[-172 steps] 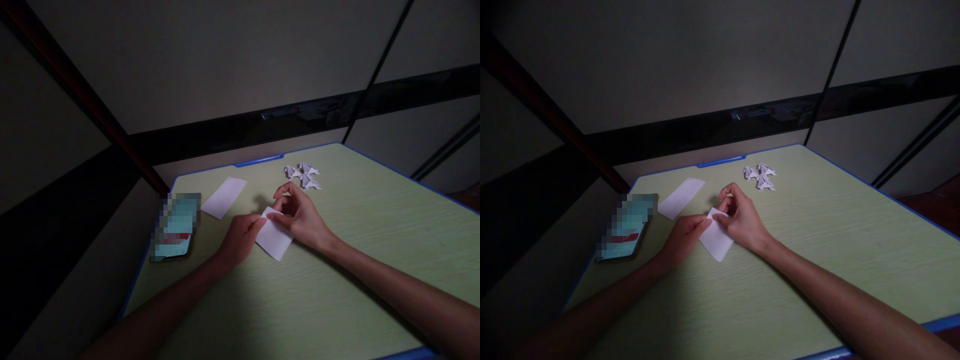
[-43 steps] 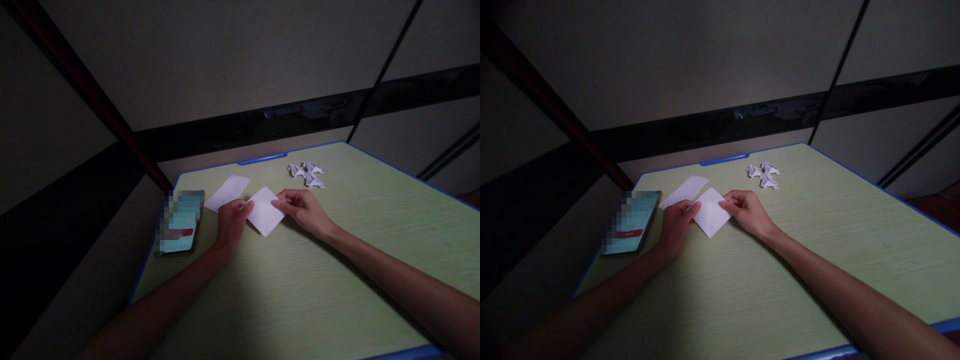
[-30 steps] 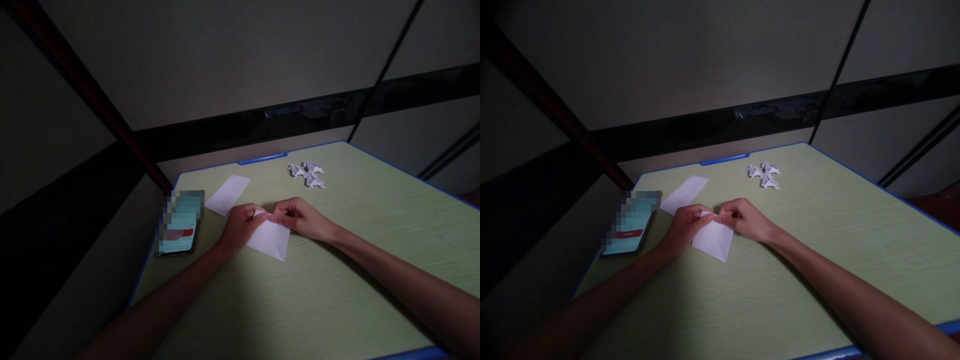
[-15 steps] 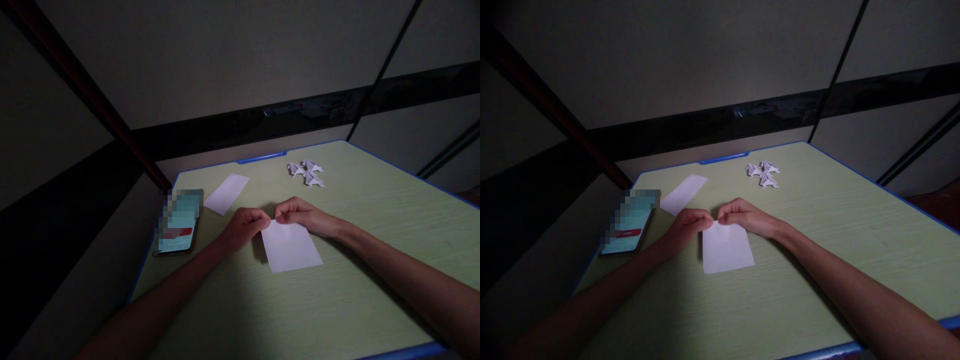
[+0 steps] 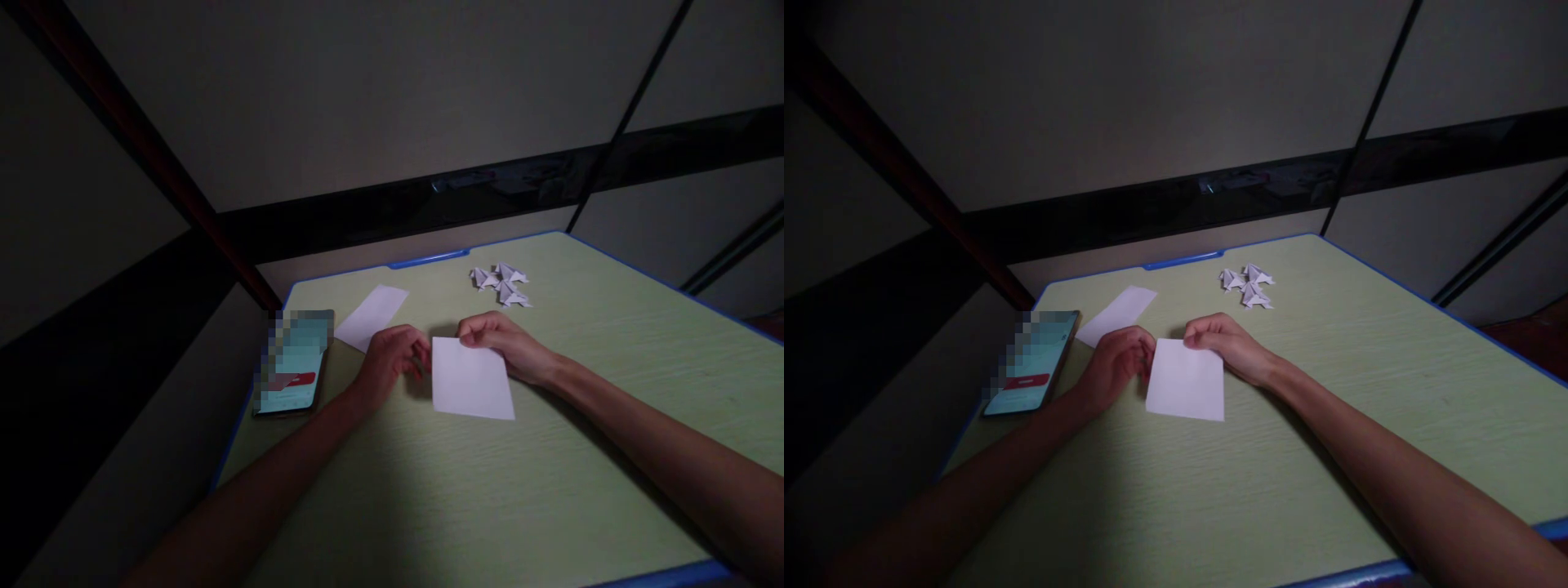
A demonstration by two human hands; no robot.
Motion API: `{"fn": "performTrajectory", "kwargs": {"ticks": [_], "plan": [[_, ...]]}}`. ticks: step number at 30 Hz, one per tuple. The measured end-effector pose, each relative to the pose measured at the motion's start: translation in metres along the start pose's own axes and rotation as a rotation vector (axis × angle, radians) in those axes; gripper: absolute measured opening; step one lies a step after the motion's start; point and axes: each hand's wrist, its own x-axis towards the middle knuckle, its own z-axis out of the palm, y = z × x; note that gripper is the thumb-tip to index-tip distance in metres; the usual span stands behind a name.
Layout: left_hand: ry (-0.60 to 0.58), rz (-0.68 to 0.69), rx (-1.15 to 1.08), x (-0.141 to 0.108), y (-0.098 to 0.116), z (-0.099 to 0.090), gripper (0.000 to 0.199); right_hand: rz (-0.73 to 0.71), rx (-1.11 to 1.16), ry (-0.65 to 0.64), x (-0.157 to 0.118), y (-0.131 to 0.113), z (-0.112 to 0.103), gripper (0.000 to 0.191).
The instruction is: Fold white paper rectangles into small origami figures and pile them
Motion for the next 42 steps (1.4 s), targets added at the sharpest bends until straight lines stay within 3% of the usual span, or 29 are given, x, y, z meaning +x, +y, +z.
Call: {"fn": "performTrajectory", "kwargs": {"ticks": [5, 14, 22, 26, 29, 32, 36, 42], "plan": [[0.006, 0.011, 0.285, -0.004, 0.000, 0.008, 0.025, -0.037, -0.145, -0.097, 0.001, 0.002, 0.008, 0.015], [0.313, 0.033, 0.172, -0.002, -0.005, 0.004, 0.026, -0.110, -0.037, -0.052, 0.004, 0.006, 0.003, 0.016], [0.410, 0.106, 0.213, -0.003, -0.006, 0.002, 0.028, -0.152, 0.090, -0.050, 0.006, 0.006, 0.002, 0.013], [0.584, 0.177, 0.191, 0.002, -0.006, -0.008, 0.027, -0.290, 0.172, 0.061, 0.006, 0.003, -0.011, 0.016], [0.514, 0.169, 0.231, 0.002, -0.005, -0.006, 0.028, -0.326, 0.128, 0.160, 0.006, 0.002, -0.015, 0.012], [0.423, 0.170, 0.284, -0.001, -0.004, 0.001, 0.027, -0.265, 0.001, 0.069, 0.006, 0.004, -0.007, 0.009], [0.396, 0.146, 0.266, -0.002, -0.004, 0.004, 0.028, -0.168, -0.110, 0.021, 0.005, 0.006, 0.006, 0.021], [0.293, 0.095, 0.235, 0.000, -0.005, 0.005, 0.022, -0.280, -0.063, 0.221, 0.006, 0.005, 0.004, 0.025]]}}
